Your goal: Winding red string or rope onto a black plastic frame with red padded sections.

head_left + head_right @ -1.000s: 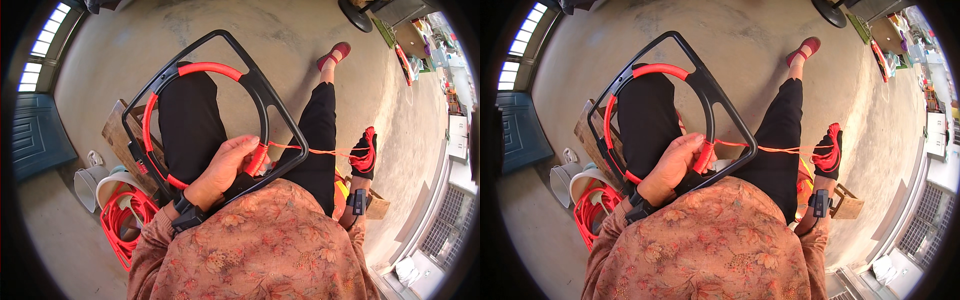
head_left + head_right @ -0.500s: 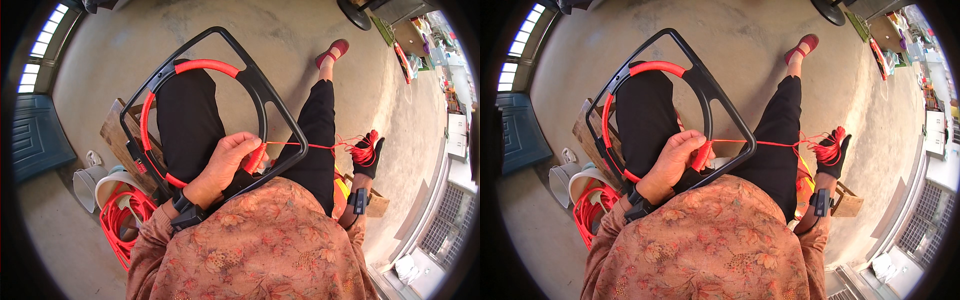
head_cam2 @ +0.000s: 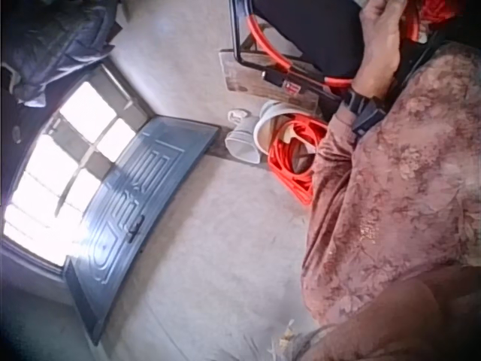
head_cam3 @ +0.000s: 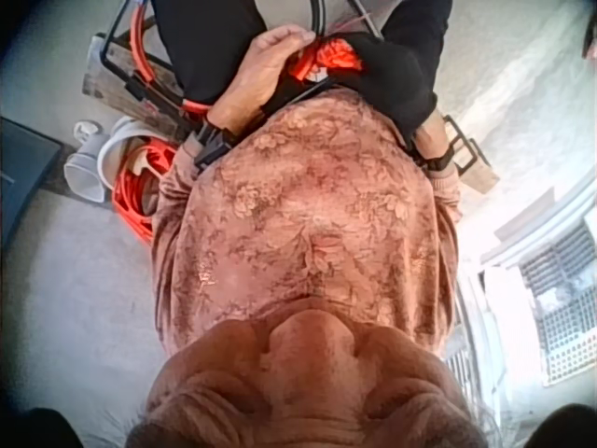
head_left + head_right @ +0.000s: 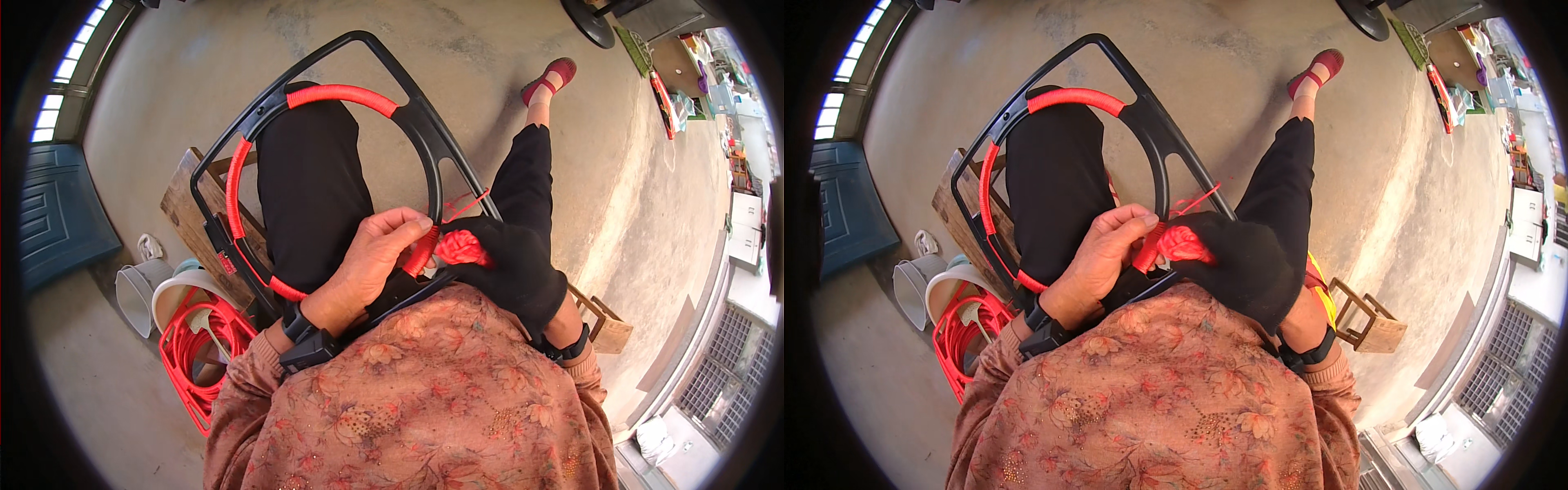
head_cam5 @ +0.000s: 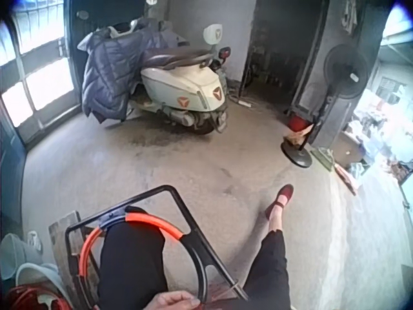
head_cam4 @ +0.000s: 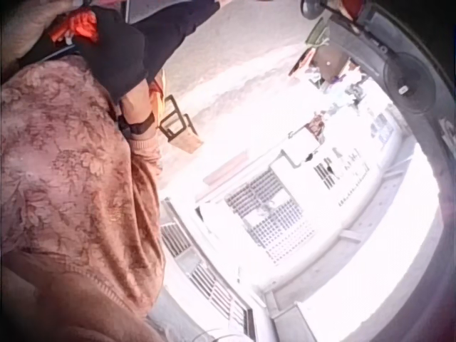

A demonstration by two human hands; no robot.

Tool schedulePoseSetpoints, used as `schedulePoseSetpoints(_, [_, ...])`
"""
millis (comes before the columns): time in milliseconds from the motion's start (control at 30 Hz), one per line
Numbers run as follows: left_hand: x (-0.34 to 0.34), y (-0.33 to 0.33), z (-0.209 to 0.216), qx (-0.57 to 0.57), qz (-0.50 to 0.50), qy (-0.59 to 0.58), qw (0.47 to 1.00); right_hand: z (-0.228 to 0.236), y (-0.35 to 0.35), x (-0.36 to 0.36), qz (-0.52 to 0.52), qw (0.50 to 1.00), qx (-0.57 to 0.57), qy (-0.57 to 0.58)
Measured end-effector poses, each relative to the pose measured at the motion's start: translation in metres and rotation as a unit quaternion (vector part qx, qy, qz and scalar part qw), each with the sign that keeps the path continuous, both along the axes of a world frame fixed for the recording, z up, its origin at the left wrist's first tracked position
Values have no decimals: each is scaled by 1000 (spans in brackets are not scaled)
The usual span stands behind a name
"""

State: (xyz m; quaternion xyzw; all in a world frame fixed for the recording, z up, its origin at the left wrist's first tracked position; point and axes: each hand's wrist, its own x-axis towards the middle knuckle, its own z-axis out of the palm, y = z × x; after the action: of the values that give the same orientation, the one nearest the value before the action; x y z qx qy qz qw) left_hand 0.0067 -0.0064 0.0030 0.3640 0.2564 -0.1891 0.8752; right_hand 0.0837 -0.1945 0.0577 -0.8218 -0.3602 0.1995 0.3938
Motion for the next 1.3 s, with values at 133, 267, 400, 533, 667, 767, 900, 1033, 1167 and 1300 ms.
schedulePoseSetpoints(133, [-1, 0, -4, 7, 2, 4, 1000, -8, 2, -3, -7, 999, -28, 15])
schedulePoseSetpoints(267, [-4, 2, -6, 9, -10, -6, 1000, -10, 1, 1, 9, 996, -15, 83])
schedulePoseSetpoints(400, [-10, 3, -11, 36, -36, -22, 998, -10, 1, 2, 27, 990, 8, 141])
schedulePoseSetpoints(533, [-8, 3, -4, 27, -36, -24, 999, -18, -15, -3, -50, 985, -32, 163])
schedulePoseSetpoints(667, [-7, 4, 6, 26, -31, -31, 999, 9, -27, 0, -417, 737, 324, 421])
schedulePoseSetpoints(767, [-7, 4, 9, 27, -34, -41, 998, -55, -148, 48, -270, 721, 400, 497])
schedulePoseSetpoints(900, [-6, 2, 6, 19, -42, -53, 998, -54, -177, 41, -424, 763, 288, 394])
schedulePoseSetpoints(1033, [-10, 1, 7, 34, -47, -75, 996, -42, -126, 27, -239, 878, 118, 397])
schedulePoseSetpoints(1167, [-16, 0, 12, 74, -56, -88, 992, -64, -100, 5, -22, 991, 52, 119])
schedulePoseSetpoints(1300, [-14, -3, 16, 56, -45, -98, 993, -181, -154, -14, 26, 999, -22, 17])
